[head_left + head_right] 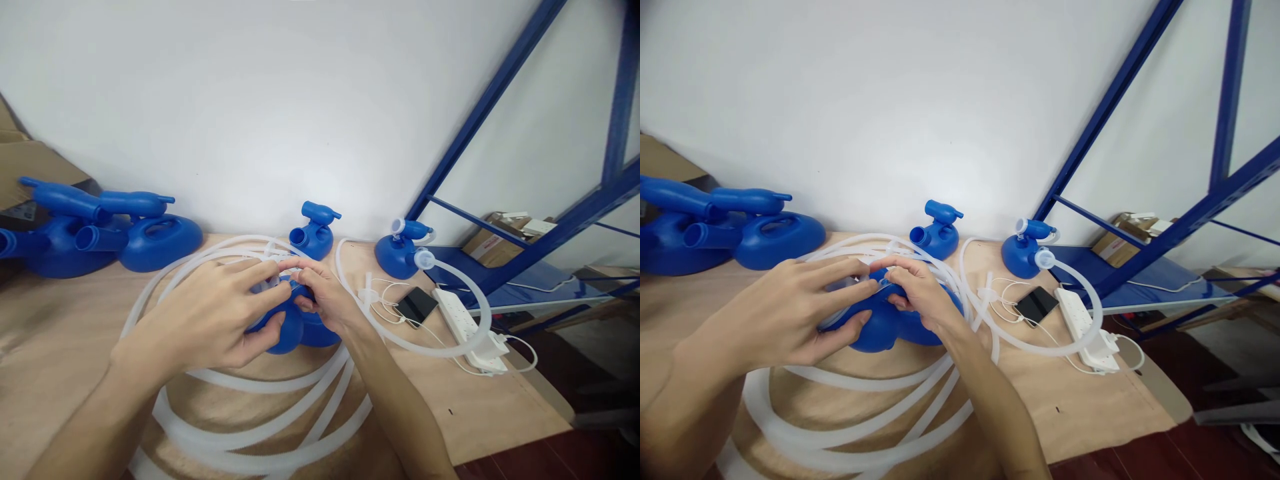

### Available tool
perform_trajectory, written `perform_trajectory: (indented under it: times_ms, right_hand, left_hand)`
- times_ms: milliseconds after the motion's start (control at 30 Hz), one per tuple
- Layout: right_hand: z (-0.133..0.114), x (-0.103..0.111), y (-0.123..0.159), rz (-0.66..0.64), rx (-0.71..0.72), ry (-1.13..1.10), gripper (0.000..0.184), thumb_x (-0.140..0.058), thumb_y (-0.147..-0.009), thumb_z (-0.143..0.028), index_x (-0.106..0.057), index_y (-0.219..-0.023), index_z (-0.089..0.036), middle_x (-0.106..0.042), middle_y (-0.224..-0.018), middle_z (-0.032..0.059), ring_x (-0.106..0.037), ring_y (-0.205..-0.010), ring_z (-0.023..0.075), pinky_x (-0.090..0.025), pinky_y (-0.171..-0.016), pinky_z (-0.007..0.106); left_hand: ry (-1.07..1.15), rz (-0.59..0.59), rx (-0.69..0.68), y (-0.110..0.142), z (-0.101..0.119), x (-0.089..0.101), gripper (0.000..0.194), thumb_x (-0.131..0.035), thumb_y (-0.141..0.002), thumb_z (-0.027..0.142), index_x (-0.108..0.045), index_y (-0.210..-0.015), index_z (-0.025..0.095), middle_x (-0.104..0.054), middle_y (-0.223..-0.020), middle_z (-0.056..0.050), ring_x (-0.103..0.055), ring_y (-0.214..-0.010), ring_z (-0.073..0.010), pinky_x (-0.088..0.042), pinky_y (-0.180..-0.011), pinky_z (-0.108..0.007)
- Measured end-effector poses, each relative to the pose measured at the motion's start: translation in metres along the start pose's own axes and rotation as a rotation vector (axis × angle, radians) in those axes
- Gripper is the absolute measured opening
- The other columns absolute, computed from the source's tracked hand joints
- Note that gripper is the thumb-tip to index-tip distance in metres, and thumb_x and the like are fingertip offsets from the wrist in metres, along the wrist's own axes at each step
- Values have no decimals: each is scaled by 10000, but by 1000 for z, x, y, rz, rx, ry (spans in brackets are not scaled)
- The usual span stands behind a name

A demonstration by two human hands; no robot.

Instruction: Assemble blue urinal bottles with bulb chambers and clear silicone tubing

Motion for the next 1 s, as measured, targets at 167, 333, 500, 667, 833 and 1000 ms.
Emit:
perform_trajectory:
  times_ms: [167, 333, 500, 667, 833, 1000]
  right_hand:
    - [-3, -3, 4, -11, -2, 30, 370, -601, -741, -283, -720, -1076, -180, -445, -549, -107, -331, -406, 39, -187, -384, 165]
    - [-6, -7, 10, -17, -23, 46, 436, -580, -741, -268, -648, -1169, -222, -415, -490, -141, -303, -373, 49, -168, -360, 139]
    - [-8, -10, 11, -9, 11, 50, 387, -571, -726, -260, -601, -1111, -230, -423, -439, -151, -278, -348, 51, -187, -336, 124]
    - [-6, -12, 11, -52, -20, 21, 405, -585, -716, -266, -603, -1118, -224, -427, -422, -151, -272, -335, 53, -184, -321, 121]
    - [-5, -8, 7, -31, -27, 22, 413, -596, -699, -273, -637, -1106, -217, -468, -477, -133, -294, -336, 44, -170, -322, 130]
    - [-7, 2, 2, 19, 9, 49, 271, -645, -756, -314, -678, -1001, -202, -471, -532, -105, -345, -396, 45, -182, -360, 142]
  left_hand:
    - [12, -5, -16, 0, 0, 5, 299, -482, -1004, 257, -762, -1052, 165, -733, -1242, -163, -760, -910, -323, -601, -740, -472]
    - [146, -26, -3, 3, -5, 5, 243, -523, -971, 228, -754, -1044, 210, -733, -1047, -101, -721, -906, -272, -530, -709, -391]
    - [190, -41, 12, 2, -5, 4, 217, -537, -966, 221, -746, -1023, 225, -708, -1021, -84, -687, -918, -258, -505, -750, -382]
    - [248, -46, -7, 1, -3, 7, 213, -543, -952, 200, -747, -1002, 233, -715, -1034, -76, -685, -934, -253, -520, -769, -374]
    - [244, -23, -10, 3, -4, 4, 226, -548, -961, 207, -747, -1064, 236, -732, -1195, -85, -707, -1097, -284, -563, -906, -406]
    - [139, 28, 72, 5, -11, 1, 263, -534, -1004, 254, -702, -1201, 209, -701, -1341, -114, -718, -1141, -292, -584, -933, -414]
Point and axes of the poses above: each hand's wrist, its own y-axis away from the middle knuckle, its own x-axis out of the back of the hand, z = x × y, the point moved 6 cm from there along -y, towards the middle knuckle
